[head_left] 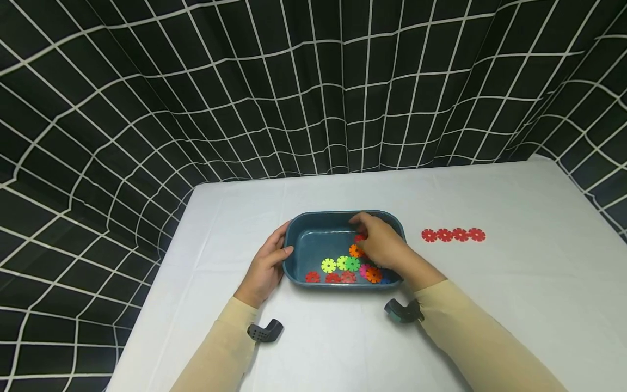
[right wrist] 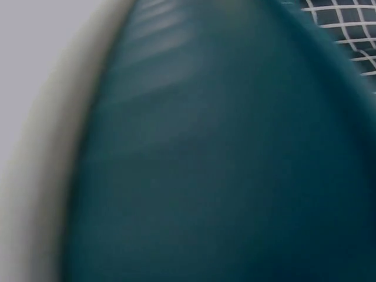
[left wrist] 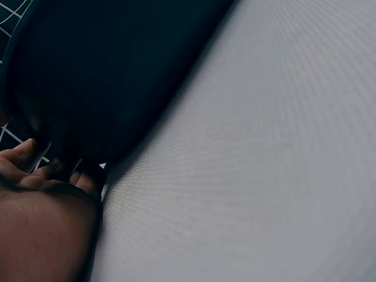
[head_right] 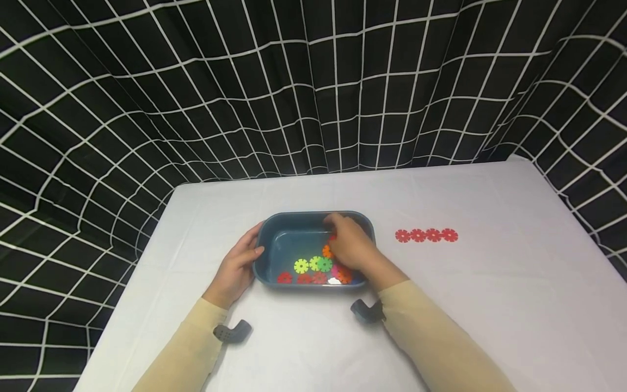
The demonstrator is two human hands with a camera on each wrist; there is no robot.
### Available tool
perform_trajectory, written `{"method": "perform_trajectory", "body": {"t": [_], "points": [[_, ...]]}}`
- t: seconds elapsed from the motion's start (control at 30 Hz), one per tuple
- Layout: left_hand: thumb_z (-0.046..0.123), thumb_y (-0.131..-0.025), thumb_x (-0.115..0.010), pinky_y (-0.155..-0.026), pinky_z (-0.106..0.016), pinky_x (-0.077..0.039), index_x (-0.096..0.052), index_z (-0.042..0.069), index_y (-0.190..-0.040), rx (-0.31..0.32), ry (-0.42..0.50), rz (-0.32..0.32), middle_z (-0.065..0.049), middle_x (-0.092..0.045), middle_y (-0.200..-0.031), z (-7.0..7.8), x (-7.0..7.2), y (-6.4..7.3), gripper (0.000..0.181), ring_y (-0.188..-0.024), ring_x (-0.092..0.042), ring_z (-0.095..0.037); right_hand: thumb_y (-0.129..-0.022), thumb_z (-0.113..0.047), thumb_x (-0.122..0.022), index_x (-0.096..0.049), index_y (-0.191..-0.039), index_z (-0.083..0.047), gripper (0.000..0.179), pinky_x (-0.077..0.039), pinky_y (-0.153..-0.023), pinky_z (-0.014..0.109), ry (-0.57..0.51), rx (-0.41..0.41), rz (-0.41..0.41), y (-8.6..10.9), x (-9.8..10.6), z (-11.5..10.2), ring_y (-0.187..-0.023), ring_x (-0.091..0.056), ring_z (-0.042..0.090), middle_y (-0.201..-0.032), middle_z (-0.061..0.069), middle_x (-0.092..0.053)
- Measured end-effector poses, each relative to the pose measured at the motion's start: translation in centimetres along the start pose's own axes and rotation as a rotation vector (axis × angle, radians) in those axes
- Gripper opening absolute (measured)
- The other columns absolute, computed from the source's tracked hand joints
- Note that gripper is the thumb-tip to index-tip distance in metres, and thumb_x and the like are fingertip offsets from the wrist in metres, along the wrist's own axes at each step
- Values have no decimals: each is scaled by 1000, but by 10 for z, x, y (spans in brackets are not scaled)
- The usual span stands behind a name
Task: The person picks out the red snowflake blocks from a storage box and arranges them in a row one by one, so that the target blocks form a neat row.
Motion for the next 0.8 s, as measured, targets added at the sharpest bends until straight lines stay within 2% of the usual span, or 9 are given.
{"method": "perform_trajectory", "body": {"t": [0.07, 0.17, 0.5, 0.67, 0.8], "points": [[0, -111, -48, -123, -39, -36, -35, 7, -170, 0, -2, -1, -9, -41, -171, 0, -1, 0, 61, -157, -36, -26, -94, 13, -63, -62, -144, -1, 52, -54, -100, 54, 19, -11, 0, -1, -3, 1, -112, -61, 37, -130, 22, -62], [1, -110, -48, -124, -39, -34, -35, 6, -170, 0, -9, 2, -9, -41, -171, 1, -2, -1, 61, -157, -36, -26, -89, 18, -64, -67, -138, -2, 53, -54, -101, 52, 60, -13, 3, -3, -7, 2, -111, -60, 36, -124, 19, -61], [0, -110, -48, -126, -42, -31, -36, 7, -169, 19, -8, 26, -7, -42, -170, 1, -2, -1, 60, -158, -36, -24, -91, 7, -81, -72, -127, 3, 37, -56, -89, 45, 85, -3, -12, -6, -11, 0, -98, -60, 31, -104, 13, -64], [-1, -111, -47, -125, -41, -33, -38, 9, -169, 22, -11, 27, -5, -43, -169, 2, -3, -1, 59, -157, -37, -23, -90, 1, -87, -71, -130, 3, 43, -57, -95, 47, 90, 4, -15, -4, -11, 0, -104, -62, 33, -111, 14, -64], [0, -110, -48, -124, -40, -34, -39, 9, -168, 21, -13, 30, -6, -44, -169, 2, -3, -1, 59, -156, -38, -25, -89, 7, -84, -70, -132, 2, 46, -56, -98, 48, 63, 25, -32, -5, -12, -1, -108, -62, 33, -114, 13, -66]]}}
Point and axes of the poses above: each hand's wrist, its own y-axis away from the middle knuckle, its own x-axis out of the back of the hand, z = x × y, the point moved 3 cm from there along -y, towards the middle knuckle
